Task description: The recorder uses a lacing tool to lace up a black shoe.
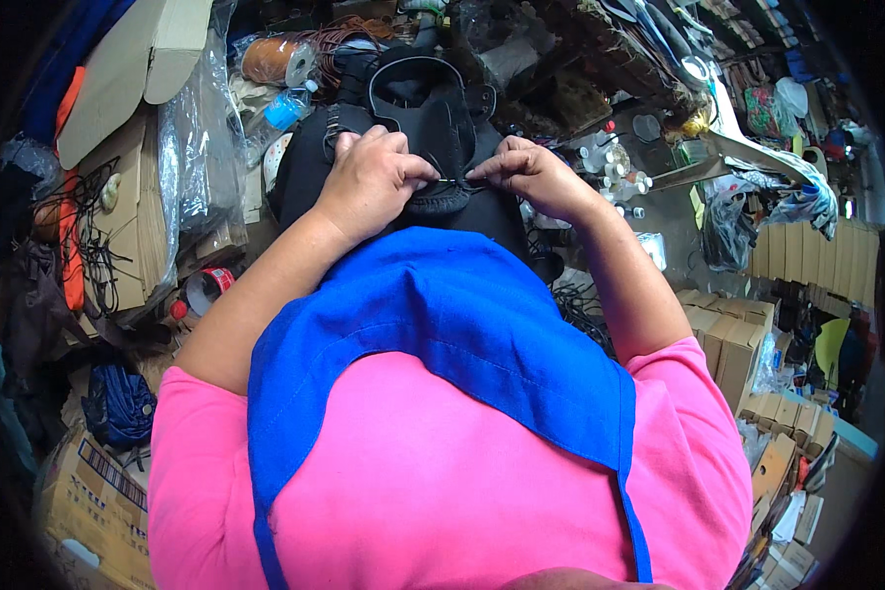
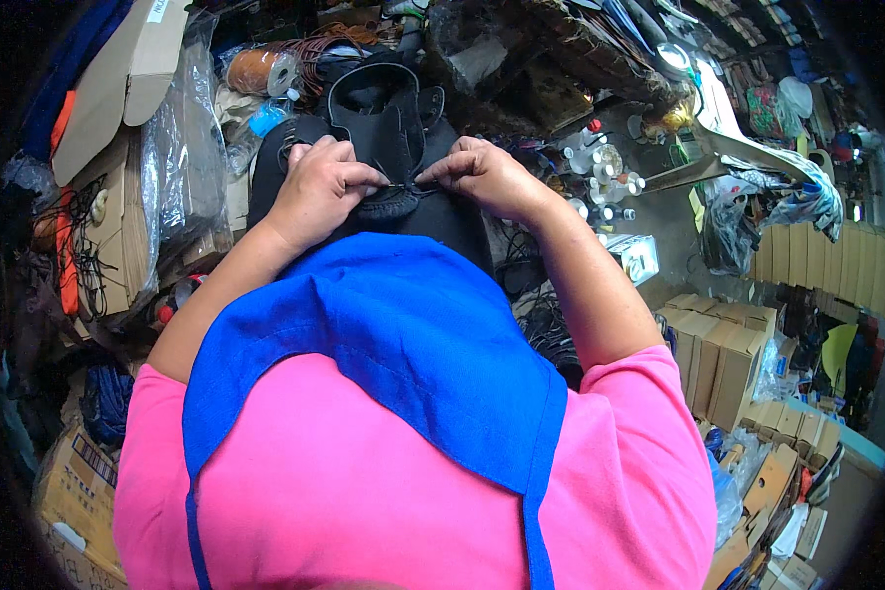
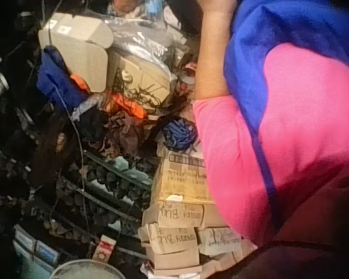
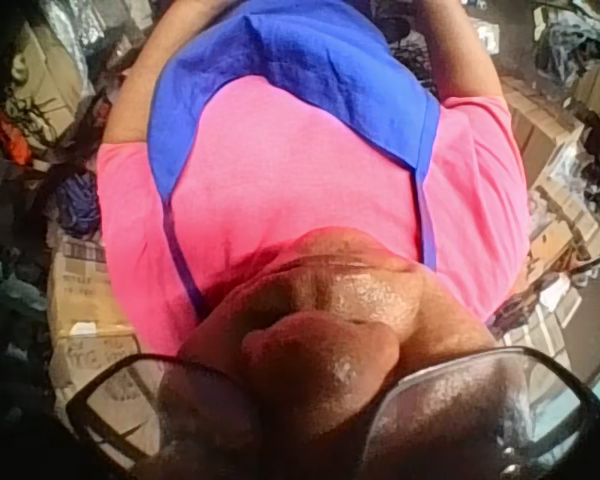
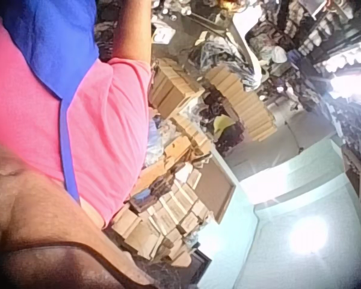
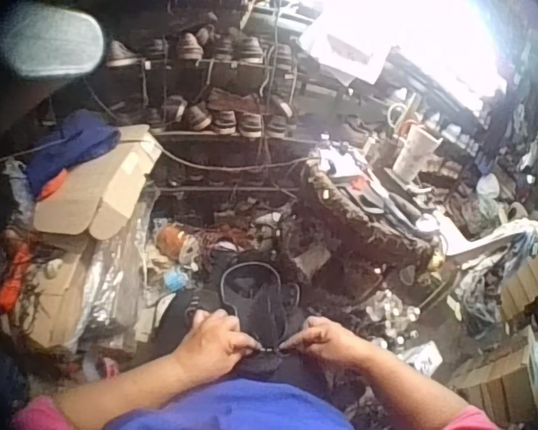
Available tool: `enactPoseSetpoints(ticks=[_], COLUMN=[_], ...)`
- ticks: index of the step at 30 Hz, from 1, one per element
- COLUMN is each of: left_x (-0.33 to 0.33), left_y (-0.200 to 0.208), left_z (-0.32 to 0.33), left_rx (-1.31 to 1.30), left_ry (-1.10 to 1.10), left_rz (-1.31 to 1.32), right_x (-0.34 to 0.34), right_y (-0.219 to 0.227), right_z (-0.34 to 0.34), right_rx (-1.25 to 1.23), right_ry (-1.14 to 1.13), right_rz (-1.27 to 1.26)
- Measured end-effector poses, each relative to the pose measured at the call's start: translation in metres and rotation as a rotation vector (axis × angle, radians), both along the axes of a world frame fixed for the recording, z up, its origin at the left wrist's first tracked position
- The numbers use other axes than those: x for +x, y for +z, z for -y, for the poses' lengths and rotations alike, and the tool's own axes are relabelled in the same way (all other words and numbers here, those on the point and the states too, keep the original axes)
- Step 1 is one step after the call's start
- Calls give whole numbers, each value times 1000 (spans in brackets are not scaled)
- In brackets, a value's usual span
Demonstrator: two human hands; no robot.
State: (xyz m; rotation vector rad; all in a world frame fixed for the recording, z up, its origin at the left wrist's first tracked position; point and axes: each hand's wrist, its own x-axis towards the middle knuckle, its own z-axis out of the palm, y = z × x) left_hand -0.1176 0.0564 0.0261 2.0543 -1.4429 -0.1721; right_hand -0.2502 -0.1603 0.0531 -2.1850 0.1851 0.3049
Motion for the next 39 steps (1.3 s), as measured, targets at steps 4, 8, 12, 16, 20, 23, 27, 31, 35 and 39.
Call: enactPoseSetpoints(ticks=[4,8,12,16,20,23,27,31,35,39], left_x=[0,12,24,17,16,20,12,2,5,11], left_y=[-2,-7,-6,-4,-2,-3,0,3,-1,-3], left_z=[4,15,24,8,4,6,10,8,-1,0], left_rx=[-2,-34,-56,-35,39,60,80,91,33,-2], left_ry=[-31,-114,-241,-219,-175,-191,-143,-57,-51,-69], left_rz=[-45,-115,-229,-71,-59,-116,-124,-102,-60,-31], right_x=[0,5,6,-1,-10,-10,-14,-21,-21,-15], right_y=[-4,-2,-5,2,3,0,-13,-17,-8,-3], right_z=[3,4,5,4,-5,-4,-4,-14,-16,-10], right_rx=[75,73,71,-15,39,87,93,17,-135,-17], right_ry=[1,-5,16,64,-29,-44,-69,-121,-63,-65], right_rz=[-3,-44,-23,-26,-40,-46,31,133,198,102])
